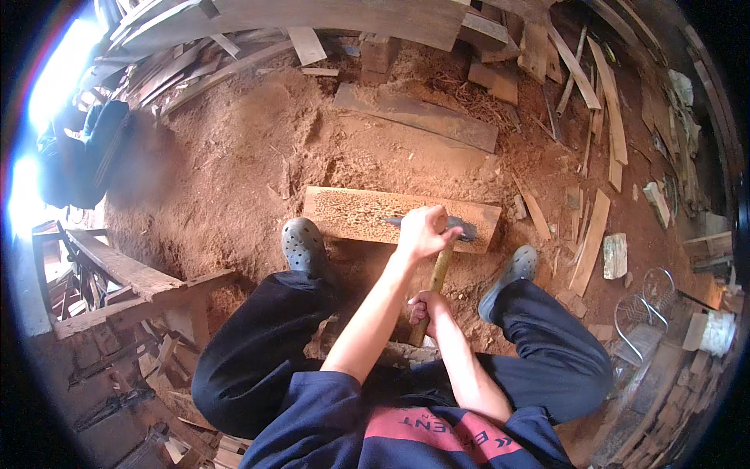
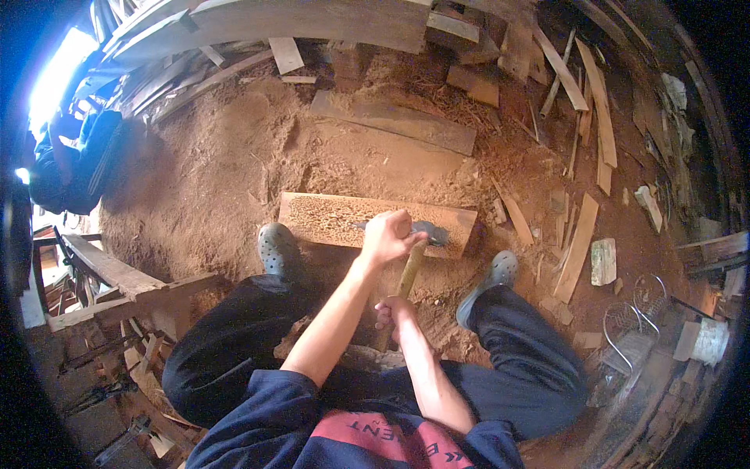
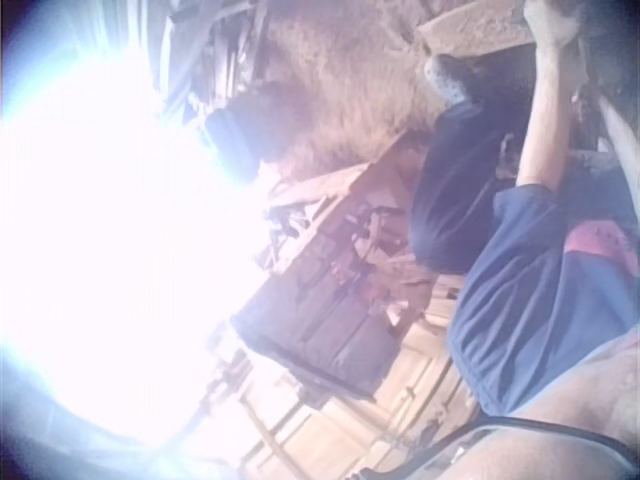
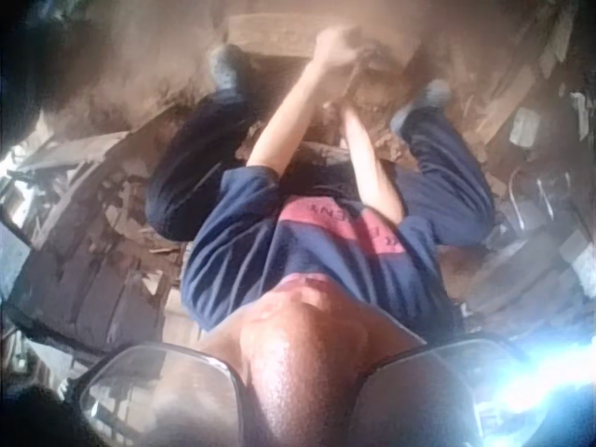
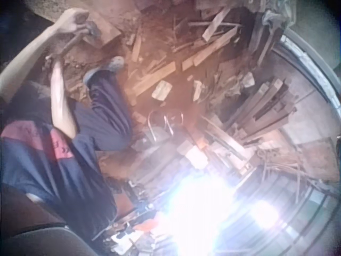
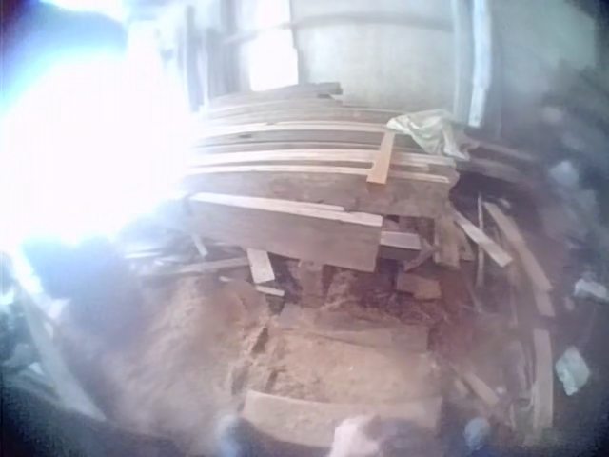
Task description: The person sits on the floor and repeatedly strikes a chisel with a hammer to carve a rectangular wooden plank. Wood chips accumulate around the plank as the carving progresses.
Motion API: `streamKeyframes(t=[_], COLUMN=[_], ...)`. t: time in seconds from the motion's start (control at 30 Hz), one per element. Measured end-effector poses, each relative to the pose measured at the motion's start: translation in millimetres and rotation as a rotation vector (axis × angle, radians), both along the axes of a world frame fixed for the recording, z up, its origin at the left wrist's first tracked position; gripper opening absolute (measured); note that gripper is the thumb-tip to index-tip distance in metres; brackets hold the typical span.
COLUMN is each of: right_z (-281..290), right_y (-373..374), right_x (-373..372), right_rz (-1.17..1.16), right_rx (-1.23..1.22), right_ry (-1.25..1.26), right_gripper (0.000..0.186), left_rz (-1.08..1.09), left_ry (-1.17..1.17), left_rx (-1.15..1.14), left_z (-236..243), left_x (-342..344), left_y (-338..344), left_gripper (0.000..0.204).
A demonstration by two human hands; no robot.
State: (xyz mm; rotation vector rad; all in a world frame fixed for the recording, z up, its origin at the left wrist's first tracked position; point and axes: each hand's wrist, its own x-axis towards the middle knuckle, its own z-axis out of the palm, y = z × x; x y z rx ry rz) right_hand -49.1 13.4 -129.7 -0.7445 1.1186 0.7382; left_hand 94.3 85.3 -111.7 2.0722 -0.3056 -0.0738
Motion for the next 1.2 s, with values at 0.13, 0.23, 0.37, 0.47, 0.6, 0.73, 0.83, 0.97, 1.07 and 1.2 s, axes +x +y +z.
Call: streamKeyframes(t=[0.13,0.23,0.37,0.47,0.6,0.73,0.83,0.97,1.07,1.2], right_z=[17.1,17.9,4.3,-2.6,3.2,12.0,9.5,3.1,1.0,-5.5], right_y=[-2.6,-5.9,-20.8,-17.2,-12.6,-12.0,-17.2,-24.9,-29.5,-22.2], right_x=[0.2,1.1,-4.4,-7.8,-6.9,-3.6,-4.9,-10.5,-11.6,-15.2], right_rz=[-0.011,0.015,-0.002,-0.002,0.036,0.031,0.02,0.043,0.058,0.035], right_rx=[0.041,0.067,0.017,-0.025,-0.022,-0.019,-0.026,0.012,0.002,-0.012], right_ry=[0.029,0.041,0.033,0.06,0.005,0.003,0.038,0.009,0.017,0.037], right_gripper=[0.023,0.025,0.02,0.016,0.01,0.019,0.021,0.02,0.018,0.015], left_rz=[-0.182,-0.169,-0.094,0.086,0.1,-0.001,0.016,0.232,0.239,0.132], left_ry=[0.03,0.066,0.178,0.093,0.037,0.046,0.066,0.124,0.197,0.157], left_rx=[0.009,-0.019,-0.377,-0.389,-0.162,-0.128,-0.269,-0.28,-0.646,-0.225], left_z=[-2.9,-25.4,-11.3,-17.8,-11.8,-12.1,-10.1,-44.4,-40.9,-39.3], left_x=[8.6,16.7,33.2,17.8,6.8,9.2,9.0,22.5,17.2,5.6], left_y=[21.3,51.2,98.5,86.0,45.9,33.7,37.6,73.0,78.1,42.6], left_gripper=[0.04,0.028,0.025,0.022,0.02,0.026,0.035,0.03,0.025,0.017])
